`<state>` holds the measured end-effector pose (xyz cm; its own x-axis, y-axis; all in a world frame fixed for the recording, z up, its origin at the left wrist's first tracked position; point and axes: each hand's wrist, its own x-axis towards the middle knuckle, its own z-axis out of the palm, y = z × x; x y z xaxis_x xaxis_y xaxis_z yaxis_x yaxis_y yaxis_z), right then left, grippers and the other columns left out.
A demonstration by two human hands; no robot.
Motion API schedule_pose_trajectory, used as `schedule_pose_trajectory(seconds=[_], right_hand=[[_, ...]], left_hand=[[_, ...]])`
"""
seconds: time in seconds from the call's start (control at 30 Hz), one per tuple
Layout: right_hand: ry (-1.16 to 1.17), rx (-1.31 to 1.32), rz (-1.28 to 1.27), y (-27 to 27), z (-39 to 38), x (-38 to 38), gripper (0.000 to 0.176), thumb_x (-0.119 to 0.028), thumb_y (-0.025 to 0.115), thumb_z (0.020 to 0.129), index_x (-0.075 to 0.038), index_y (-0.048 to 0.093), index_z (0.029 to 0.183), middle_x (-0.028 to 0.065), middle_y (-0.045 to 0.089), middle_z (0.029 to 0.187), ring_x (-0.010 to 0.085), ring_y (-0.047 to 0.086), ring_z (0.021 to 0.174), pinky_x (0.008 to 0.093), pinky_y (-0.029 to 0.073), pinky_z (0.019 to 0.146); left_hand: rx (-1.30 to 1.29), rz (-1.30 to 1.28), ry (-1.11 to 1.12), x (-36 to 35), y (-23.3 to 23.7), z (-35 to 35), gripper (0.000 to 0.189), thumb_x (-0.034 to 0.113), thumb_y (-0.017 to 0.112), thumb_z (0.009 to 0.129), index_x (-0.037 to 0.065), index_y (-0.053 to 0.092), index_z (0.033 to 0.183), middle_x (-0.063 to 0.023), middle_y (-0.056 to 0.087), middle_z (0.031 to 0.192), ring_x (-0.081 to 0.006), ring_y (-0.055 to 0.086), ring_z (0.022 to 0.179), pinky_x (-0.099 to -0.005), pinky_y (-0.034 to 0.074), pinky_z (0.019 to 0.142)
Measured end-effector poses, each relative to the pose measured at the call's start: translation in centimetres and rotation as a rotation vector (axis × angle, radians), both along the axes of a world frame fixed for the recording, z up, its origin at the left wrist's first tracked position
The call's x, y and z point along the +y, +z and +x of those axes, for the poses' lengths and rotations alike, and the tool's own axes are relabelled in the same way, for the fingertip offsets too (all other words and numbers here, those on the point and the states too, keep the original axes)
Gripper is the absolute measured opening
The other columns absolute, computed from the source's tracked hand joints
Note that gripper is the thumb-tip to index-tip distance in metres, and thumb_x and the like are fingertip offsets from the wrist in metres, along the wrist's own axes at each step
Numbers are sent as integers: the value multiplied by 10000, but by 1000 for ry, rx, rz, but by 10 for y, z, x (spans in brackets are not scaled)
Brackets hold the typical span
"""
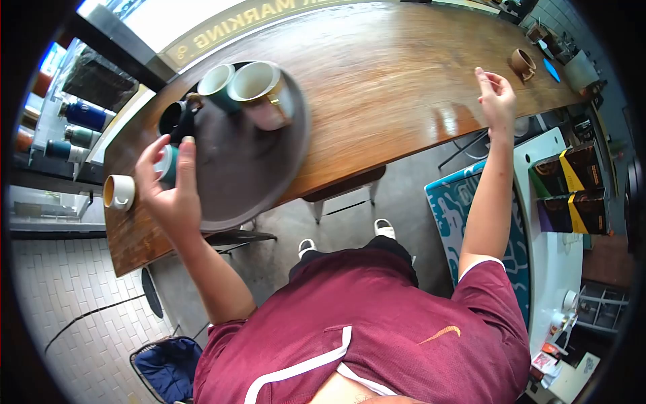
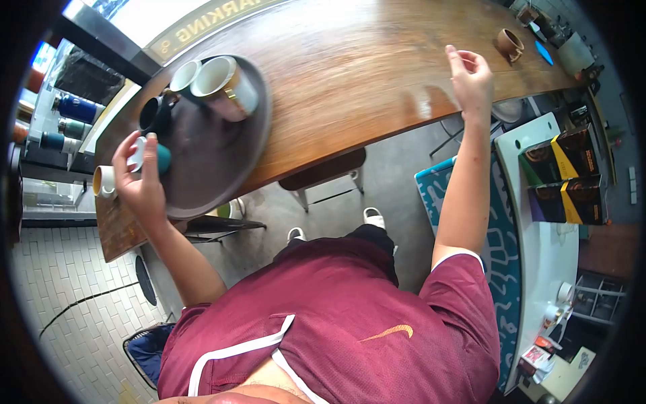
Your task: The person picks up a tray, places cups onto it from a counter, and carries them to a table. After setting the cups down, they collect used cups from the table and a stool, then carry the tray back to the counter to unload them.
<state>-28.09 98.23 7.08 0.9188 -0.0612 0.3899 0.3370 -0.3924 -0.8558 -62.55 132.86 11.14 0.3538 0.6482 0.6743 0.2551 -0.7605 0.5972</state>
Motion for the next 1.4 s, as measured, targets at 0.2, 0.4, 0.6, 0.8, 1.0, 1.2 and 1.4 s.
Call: schedule_pose_trajectory(seconds=[0.2,0.4,0.6,0.8,1.0,1.2,1.4], right_hand=[[-322,-45,-76,-15,147,-127,645,-432,727,749,52,520,1124,127,627,915,180,605,732,292,491,717],[-115,310,12,-10,226,-169,589,-466,639,818,26,507,1114,67,613,820,92,536,539,214,380,404],[-10,553,176,-4,236,-174,427,-515,548,874,-117,562,1030,2,604,778,50,515,537,176,380,399],[148,603,349,-11,246,-180,294,-419,525,921,-132,588,935,-4,600,789,61,555,614,173,453,491],[260,506,420,-10,223,-177,234,-302,526,942,-76,582,927,1,565,758,93,569,669,229,503,620],[413,446,333,33,99,-147,247,-291,543,937,-52,603,933,-9,548,741,72,530,642,214,461,594],[830,538,329,57,-44,-105,279,-277,548,934,-5,591,979,38,563,743,104,527,617,221,434,579]], left_hand=[[-109,-209,173,-48,19,24,301,229,699,834,-24,634,983,-73,638,910,-106,575,795,-227,465,762],[-146,-355,23,-112,10,51,199,138,655,865,-33,640,964,-59,648,907,-81,582,828,-197,457,772],[-69,-400,-92,-156,4,90,158,131,664,860,-6,656,939,27,597,777,-17,488,674,-148,364,608],[-21,-418,-82,-172,-3,102,172,160,688,840,11,661,920,41,567,734,-18,441,637,-159,337,573],[26,-433,-44,-185,-13,81,180,170,688,837,10,660,914,38,570,732,-28,441,637,-171,353,578],[-70,-483,-29,-186,-22,43,162,154,685,839,17,657,920,27,596,746,-29,472,663,-177,372,609],[-95,-508,-40,-184,-34,-32,154,126,671,838,14,654,942,4,634,775,-51,510,689,-197,413,658]])
